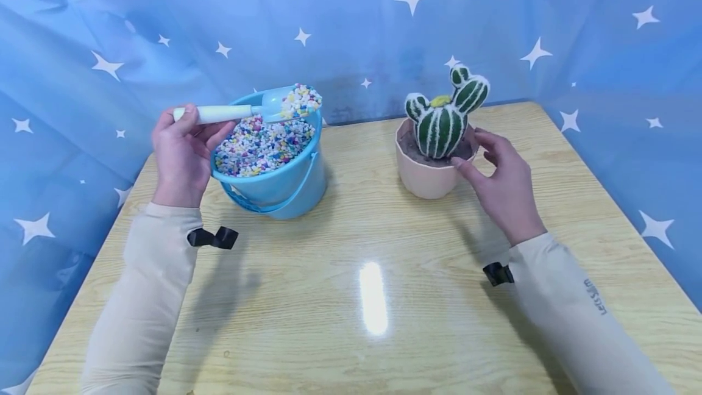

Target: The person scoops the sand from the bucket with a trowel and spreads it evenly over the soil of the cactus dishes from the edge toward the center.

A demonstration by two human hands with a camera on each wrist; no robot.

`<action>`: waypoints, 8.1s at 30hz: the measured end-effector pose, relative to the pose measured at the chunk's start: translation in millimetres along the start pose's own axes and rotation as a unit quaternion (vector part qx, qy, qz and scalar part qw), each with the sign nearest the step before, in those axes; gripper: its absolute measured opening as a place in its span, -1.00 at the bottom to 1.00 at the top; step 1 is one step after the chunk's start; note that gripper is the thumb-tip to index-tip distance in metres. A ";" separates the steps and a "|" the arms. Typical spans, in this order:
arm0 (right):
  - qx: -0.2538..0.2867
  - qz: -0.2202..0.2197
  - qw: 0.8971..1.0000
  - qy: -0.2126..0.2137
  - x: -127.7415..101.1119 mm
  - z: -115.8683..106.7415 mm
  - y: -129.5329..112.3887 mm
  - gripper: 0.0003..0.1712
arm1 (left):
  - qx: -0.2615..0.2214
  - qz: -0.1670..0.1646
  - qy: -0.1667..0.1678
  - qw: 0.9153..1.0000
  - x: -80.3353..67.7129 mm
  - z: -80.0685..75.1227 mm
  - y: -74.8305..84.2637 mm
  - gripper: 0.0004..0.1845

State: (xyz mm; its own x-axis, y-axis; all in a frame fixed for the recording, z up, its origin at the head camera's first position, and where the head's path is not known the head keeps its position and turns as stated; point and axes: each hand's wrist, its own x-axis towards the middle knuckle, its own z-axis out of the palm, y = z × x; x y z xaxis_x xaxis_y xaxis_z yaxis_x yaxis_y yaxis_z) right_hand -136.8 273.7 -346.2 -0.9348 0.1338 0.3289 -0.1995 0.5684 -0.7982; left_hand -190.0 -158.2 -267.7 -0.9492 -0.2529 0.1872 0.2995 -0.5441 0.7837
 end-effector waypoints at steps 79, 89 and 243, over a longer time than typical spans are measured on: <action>0.010 0.056 0.987 -0.153 15.4 5.4 3.6 0.19 | 0.223 -0.112 -0.078 0.965 -7.9 96.6 -60.8 -0.79; 0.014 0.051 0.985 -0.163 14.1 3.6 2.6 0.20 | 0.241 -0.114 -0.079 0.961 -7.0 101.3 -61.5 -0.76; 0.065 0.043 0.977 -0.198 16.8 14.4 16.7 0.30 | 0.138 0.078 0.036 0.987 1.0 -64.7 20.7 -0.76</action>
State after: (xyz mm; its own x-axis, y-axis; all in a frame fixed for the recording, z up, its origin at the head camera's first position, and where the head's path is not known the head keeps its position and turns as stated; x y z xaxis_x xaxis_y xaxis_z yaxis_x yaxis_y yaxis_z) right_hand -160.1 273.8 -361.2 -0.9848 -0.1640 0.0574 -0.1274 0.4570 -0.8803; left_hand -178.6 -221.5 -289.6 -0.8811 -0.3782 0.2840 0.3950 -0.2580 0.8817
